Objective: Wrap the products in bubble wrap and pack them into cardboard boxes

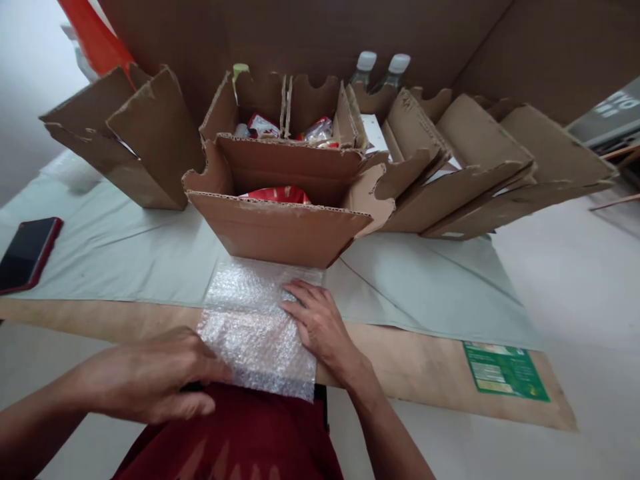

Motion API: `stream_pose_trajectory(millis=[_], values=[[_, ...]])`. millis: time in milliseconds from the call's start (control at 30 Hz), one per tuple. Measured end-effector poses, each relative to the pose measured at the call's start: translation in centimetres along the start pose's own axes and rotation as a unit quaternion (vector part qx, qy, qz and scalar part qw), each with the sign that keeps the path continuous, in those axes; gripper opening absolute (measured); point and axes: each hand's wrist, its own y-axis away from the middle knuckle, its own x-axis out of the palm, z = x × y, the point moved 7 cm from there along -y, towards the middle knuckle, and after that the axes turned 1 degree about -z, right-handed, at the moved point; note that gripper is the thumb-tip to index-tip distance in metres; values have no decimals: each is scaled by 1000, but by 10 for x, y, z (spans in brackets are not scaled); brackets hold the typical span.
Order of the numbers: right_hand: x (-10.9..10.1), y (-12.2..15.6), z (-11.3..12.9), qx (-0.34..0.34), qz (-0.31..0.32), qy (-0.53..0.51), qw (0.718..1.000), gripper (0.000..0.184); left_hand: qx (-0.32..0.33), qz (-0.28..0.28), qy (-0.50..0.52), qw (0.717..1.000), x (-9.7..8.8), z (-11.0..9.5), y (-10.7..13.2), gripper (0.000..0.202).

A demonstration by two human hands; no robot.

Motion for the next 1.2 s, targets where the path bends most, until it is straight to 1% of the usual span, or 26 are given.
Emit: stream_pose_trajectory(millis=[33, 67, 100, 167, 200, 233, 300, 367, 400, 467, 533, 667, 733, 767, 833, 900, 967, 1000, 1067, 1133, 1200], values=[[-1, 0, -1, -3, 3, -14, 1000, 46, 10, -4, 17, 1000, 2, -1, -3, 9], [-2, 0, -1, -5, 6, -27, 1000, 47, 13, -33, 20, 999, 2, 0, -7, 14], [-4, -1, 0, -5, 6, -36, 999, 46, 6, -83, 6, 997, 0, 3, -13, 20], [-6, -7, 5, 2, 7, -40, 999, 42, -18, -190, -61, 980, 0, 13, -25, 33], [-5, -11, 8, 7, 12, -35, 999, 40, -22, -218, -103, 970, 5, 18, -32, 38], [-2, -15, 11, 12, 24, -24, 999, 38, -26, -228, -145, 962, 14, 24, -39, 44], [9, -22, 17, 17, 58, 14, 998, 37, -45, -209, -210, 954, 35, 40, -50, 57], [22, -24, 20, 20, 91, 56, 994, 46, -78, -182, -240, 950, 52, 57, -53, 71], [27, -22, 19, 23, 99, 74, 992, 51, -92, -170, -246, 950, 57, 64, -52, 75], [32, -14, 12, 35, 99, 99, 989, 60, -110, -157, -244, 951, 62, 73, -47, 78], [30, -3, 1, 54, 86, 116, 988, 63, -117, -157, -233, 952, 61, 76, -42, 77], [12, 22, -21, 86, 53, 155, 983, 61, -121, -171, -197, 958, 55, 76, -39, 77], [-1, 31, -22, 102, 30, 184, 977, 58, -122, -184, -183, 958, 51, 72, -36, 75], [-6, 33, -18, 106, 20, 193, 975, 56, -116, -189, -180, 958, 50, 68, -34, 73], [-10, 35, -1, 90, 9, 183, 979, 53, -86, -189, -185, 961, 51, 55, -29, 71], [-5, 34, 21, 51, 21, 147, 988, 50, -52, -166, -196, 965, 57, 43, -25, 70], [4, 34, 37, 12, 40, 116, 992, 46, -35, -139, -206, 968, 67, 38, -23, 70], [7, 36, 40, 1, 47, 110, 993, 45, -35, -127, -208, 969, 70, 39, -23, 70], [7, 45, 37, -4, 51, 115, 992, 43, -35, -110, -200, 973, 75, 43, -22, 70], [-4, 61, 29, 5, 40, 123, 992, 44, -29, -99, -172, 980, 74, 45, -17, 72], [-17, 79, 25, 11, 32, 117, 993, 53, -10, -92, -131, 987, 69, 43, -6, 82]])
